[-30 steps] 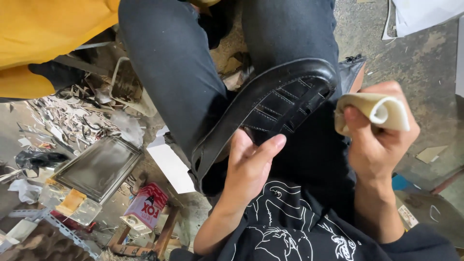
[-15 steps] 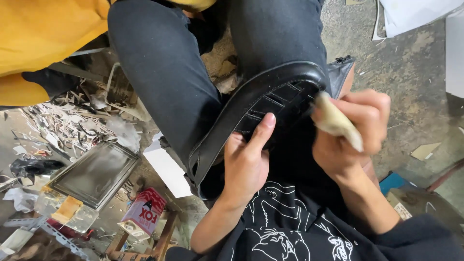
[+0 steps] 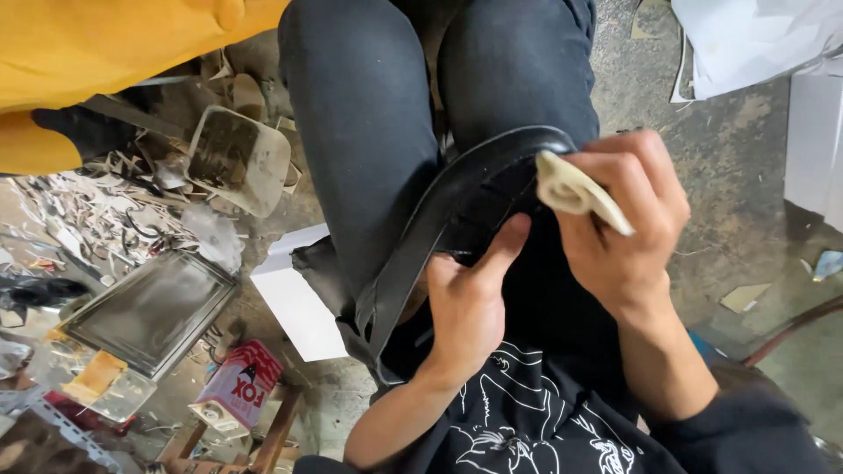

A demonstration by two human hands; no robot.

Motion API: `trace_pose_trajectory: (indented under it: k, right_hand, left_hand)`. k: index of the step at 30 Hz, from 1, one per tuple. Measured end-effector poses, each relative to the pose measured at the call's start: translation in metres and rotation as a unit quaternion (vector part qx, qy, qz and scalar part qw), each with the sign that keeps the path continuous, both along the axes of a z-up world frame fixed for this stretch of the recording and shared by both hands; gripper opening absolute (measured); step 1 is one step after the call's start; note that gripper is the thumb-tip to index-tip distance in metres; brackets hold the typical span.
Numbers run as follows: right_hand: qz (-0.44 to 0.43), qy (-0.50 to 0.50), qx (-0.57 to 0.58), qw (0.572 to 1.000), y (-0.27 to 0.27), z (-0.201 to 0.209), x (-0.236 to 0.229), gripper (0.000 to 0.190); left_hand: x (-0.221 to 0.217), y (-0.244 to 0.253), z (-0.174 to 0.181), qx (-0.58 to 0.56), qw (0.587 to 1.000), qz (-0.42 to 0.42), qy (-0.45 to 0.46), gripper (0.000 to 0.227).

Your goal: The person wipes a black shoe with a cloth while seated, holding the shoe on their lap. They then place the shoe on a nearby table and continue wiping it with the cloth.

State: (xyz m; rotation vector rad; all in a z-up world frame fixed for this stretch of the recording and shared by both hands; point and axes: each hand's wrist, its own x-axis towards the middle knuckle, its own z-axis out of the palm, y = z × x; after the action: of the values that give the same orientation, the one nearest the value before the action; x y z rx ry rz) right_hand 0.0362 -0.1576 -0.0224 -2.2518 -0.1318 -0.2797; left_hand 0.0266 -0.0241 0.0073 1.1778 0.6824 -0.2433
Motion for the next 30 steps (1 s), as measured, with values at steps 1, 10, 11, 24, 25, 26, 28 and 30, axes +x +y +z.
trace_pose_trajectory:
  k: [1,10,11,24,25,26,28,30]
  right_hand:
    - [0.025,-0.025,-0.031,0.999,0.001,-0.003,0.005,0.007]
    - [0.083,-0.083,-0.082,0.99,0.007,-0.016,0.015,0.008]
    - [0.081,-0.097,-0.084,0.988,0.011,-0.017,0.019,0.004]
    - [0.078,-0.053,-0.091,0.991,0.006,-0.008,0.005,0.01]
    - [0.079,-0.042,-0.097,0.991,0.003,-0.007,0.003,0.012]
    - [0.08,-0.029,-0.103,0.991,0.001,-0.006,-0.002,0.015]
    - [0.074,-0.053,-0.108,0.99,0.01,-0.008,0.011,0.011]
    - [0.068,-0.073,-0.111,0.989,0.014,-0.009,0.017,0.006]
  left_hand:
    - [-0.001,0.0,-0.004,-0.033,0.999,0.022,0.013,0.028]
    - [0.001,0.001,-0.014,0.07,0.997,-0.025,0.027,0.012]
    - [-0.001,0.001,-0.017,0.063,0.993,-0.025,0.095,0.018]
    - [0.007,0.004,-0.016,0.053,0.998,-0.012,0.038,0.024]
    - [0.009,0.004,-0.014,0.096,0.995,-0.024,-0.009,0.023]
    - [0.008,0.004,-0.012,0.139,0.988,-0.035,-0.054,0.022]
    - [0.002,0.004,-0.016,0.114,0.992,-0.048,0.03,0.018]
    - [0.0,0.003,-0.022,0.09,0.987,-0.062,0.118,0.04]
